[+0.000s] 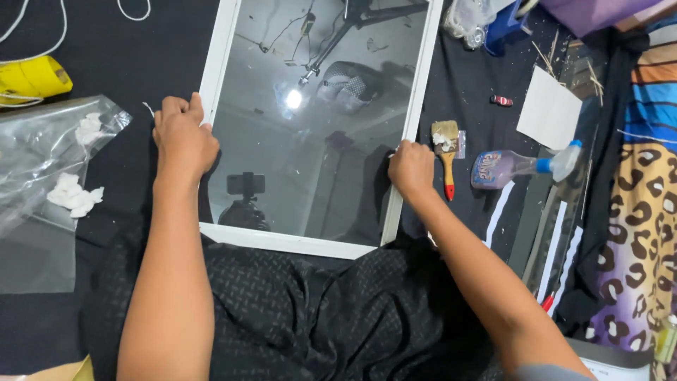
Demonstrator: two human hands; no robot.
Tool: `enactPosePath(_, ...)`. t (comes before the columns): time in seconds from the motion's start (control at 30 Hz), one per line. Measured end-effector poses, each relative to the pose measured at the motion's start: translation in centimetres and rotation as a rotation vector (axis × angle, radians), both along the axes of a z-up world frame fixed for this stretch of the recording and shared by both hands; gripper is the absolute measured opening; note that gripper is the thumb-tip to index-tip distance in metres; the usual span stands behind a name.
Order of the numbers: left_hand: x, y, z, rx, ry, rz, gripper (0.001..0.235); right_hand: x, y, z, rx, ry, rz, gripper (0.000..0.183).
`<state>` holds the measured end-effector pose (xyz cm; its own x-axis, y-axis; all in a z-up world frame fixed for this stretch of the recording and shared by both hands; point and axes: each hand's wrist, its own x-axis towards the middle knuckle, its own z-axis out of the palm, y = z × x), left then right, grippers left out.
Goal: The person wipes the surface of a white-framed mirror with a white tissue, moving across the glass and along the frame edges. The person repeatedly folds the tissue and continues wiping different areas of the mirror throughout the clip.
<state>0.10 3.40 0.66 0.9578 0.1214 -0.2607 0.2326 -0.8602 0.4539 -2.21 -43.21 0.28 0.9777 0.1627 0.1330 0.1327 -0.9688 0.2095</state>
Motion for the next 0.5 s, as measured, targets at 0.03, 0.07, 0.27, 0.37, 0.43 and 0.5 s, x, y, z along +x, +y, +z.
enactPosePath(0.03,-0.1,0.1,0.4,0.001,0.001,0.002,0.056,1.2,-0.2,-0.3,0.001,0.001,0.002,0.010)
enactPosePath(0.07,-0.1,0.0,0.8,0.011,0.019,-0.005,0.056,2.1,-0.5,-0.5,0.013,-0.001,0.000,0.012)
enactPosePath(0.27,-0.4,-0.1,0.9,0.046,-0.001,-0.010,0.056,8.8,-1.6,-1.2,-0.009,-0.086,-0.016,0.014)
enactPosePath(0.37,-0.2,-0.2,1.4,0.016,0.011,0.001,0.054,11.5,-1.5,-1.3,-0.030,-0.136,-0.048,0.013)
enactPosePath(0.43,-0.2,0.1,1.7,0.000,0.021,0.011,0.053,12.7,-0.9,-1.6,-0.011,-0.159,-0.075,0.011)
enactPosePath(0.5,-0.1,0.1,1.7,-0.042,0.029,0.041,0.053,14.3,-0.3,-2.0,0.154,-0.124,0.009,0.010)
